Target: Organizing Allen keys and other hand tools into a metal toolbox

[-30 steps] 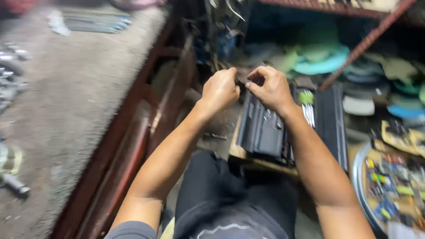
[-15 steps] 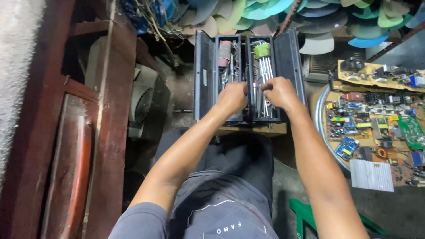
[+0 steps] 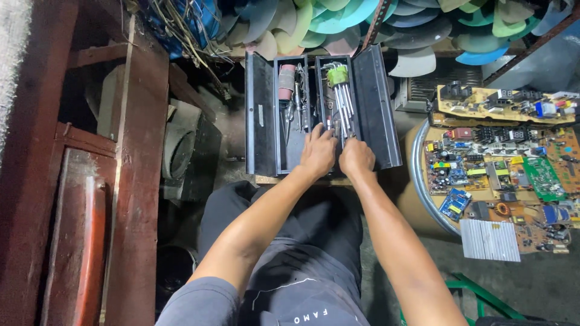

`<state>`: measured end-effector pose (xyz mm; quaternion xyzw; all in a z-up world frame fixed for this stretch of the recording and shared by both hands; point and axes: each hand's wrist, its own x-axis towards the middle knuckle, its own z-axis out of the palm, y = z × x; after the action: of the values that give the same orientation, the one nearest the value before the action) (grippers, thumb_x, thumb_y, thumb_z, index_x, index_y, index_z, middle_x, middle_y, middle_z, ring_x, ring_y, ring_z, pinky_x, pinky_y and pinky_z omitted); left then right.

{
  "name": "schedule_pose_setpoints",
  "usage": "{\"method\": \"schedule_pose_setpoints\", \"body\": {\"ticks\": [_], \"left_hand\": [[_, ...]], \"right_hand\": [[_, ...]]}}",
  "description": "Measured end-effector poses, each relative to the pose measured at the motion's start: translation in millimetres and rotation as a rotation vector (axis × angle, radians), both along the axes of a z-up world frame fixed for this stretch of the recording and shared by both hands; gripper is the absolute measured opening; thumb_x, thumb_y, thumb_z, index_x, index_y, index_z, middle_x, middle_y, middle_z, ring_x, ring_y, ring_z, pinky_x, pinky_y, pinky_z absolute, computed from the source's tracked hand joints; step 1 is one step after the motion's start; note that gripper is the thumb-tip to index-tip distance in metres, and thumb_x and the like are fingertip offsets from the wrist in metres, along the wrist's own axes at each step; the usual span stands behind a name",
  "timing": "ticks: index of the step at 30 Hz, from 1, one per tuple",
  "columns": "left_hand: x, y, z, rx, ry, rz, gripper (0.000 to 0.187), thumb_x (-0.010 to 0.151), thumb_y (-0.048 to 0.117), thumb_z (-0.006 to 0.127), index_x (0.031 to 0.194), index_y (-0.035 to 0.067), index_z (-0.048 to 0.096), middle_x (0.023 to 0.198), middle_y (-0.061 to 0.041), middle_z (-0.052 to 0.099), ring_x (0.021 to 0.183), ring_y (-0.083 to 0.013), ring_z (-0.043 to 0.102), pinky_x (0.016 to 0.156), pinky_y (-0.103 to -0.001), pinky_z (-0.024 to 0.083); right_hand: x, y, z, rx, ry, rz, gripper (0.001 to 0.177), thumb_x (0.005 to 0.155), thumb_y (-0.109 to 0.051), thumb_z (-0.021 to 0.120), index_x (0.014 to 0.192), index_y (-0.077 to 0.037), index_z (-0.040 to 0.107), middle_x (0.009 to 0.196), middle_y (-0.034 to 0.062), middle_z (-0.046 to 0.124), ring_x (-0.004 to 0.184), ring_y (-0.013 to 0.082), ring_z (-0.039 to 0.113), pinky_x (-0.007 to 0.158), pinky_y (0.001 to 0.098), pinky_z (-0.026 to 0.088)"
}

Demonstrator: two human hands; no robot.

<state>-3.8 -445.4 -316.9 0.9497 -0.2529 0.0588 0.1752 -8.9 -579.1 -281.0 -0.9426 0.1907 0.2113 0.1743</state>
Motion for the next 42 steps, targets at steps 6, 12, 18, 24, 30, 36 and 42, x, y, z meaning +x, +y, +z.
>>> {"method": "schedule_pose_setpoints", "body": {"ticks": [6,12,18,24,30,36,42], "left_hand": [[5,-7,-22,0.050,0.108,-0.035,0.026,0.095,0.021,0.045,0.104,0.023,0.070,0.122,0.001,0.070,0.149,-0.0366,0.033,0.107,-0.047,0.036],[6,-4,-16,-0.001,0.140,-0.029,0.024,0.098,0.023,0.044,0.104,0.021,0.068,0.119,-0.002,0.070,0.148,-0.0351,0.036,0.107,-0.048,0.037],[23,0,-38,-0.155,0.094,0.004,0.023,0.093,0.026,0.054,0.114,0.024,0.065,0.117,-0.001,0.065,0.127,-0.0305,0.058,0.091,-0.045,0.050],[34,16,32,-0.344,-0.040,0.132,0.044,0.092,0.015,0.057,0.136,0.019,0.056,0.123,-0.011,0.059,0.109,-0.0394,0.065,0.083,-0.050,0.054],[56,56,55,-0.287,-0.137,0.082,0.025,0.096,0.014,0.054,0.115,0.016,0.070,0.097,-0.011,0.066,0.087,-0.0388,0.070,0.072,-0.049,0.056],[60,128,95,-0.310,0.203,0.230,0.026,0.091,0.019,0.052,0.100,0.030,0.074,0.093,-0.004,0.071,0.091,-0.0354,0.074,0.076,-0.049,0.062],[56,213,177,-0.399,0.284,0.449,0.023,0.091,0.016,0.060,0.103,0.023,0.079,0.096,-0.011,0.078,0.101,-0.0375,0.074,0.085,-0.051,0.062]], "right_hand": [[-11,23,60,0.013,0.012,-0.032,0.041,0.096,-0.006,0.043,0.121,0.000,0.074,0.120,0.0259,0.074,0.117,0.0443,0.068,0.099,0.0532,0.055],[-11,24,53,0.015,-0.018,-0.066,0.042,0.096,-0.007,0.041,0.121,0.002,0.073,0.121,0.0240,0.074,0.118,0.0429,0.068,0.099,0.0519,0.055],[-10,10,17,0.110,-0.221,-0.153,0.040,0.091,-0.014,0.051,0.124,0.003,0.066,0.120,0.0259,0.070,0.112,0.0490,0.068,0.095,0.0591,0.056],[-31,10,63,0.203,-0.399,-0.035,0.036,0.087,-0.017,0.054,0.116,-0.002,0.069,0.112,0.0221,0.071,0.107,0.0502,0.067,0.092,0.0618,0.055],[-31,14,71,0.089,-0.603,0.232,0.025,0.088,-0.031,0.056,0.107,-0.021,0.070,0.105,0.0059,0.071,0.102,0.0353,0.071,0.086,0.0510,0.059],[-16,47,97,0.203,-0.747,0.406,0.021,0.093,-0.023,0.058,0.109,-0.015,0.069,0.099,0.0149,0.067,0.100,0.0430,0.068,0.083,0.0554,0.057],[14,110,114,0.222,-0.867,0.542,0.018,0.093,-0.020,0.064,0.109,-0.016,0.070,0.096,0.0140,0.065,0.096,0.0411,0.069,0.079,0.0510,0.057]]}}
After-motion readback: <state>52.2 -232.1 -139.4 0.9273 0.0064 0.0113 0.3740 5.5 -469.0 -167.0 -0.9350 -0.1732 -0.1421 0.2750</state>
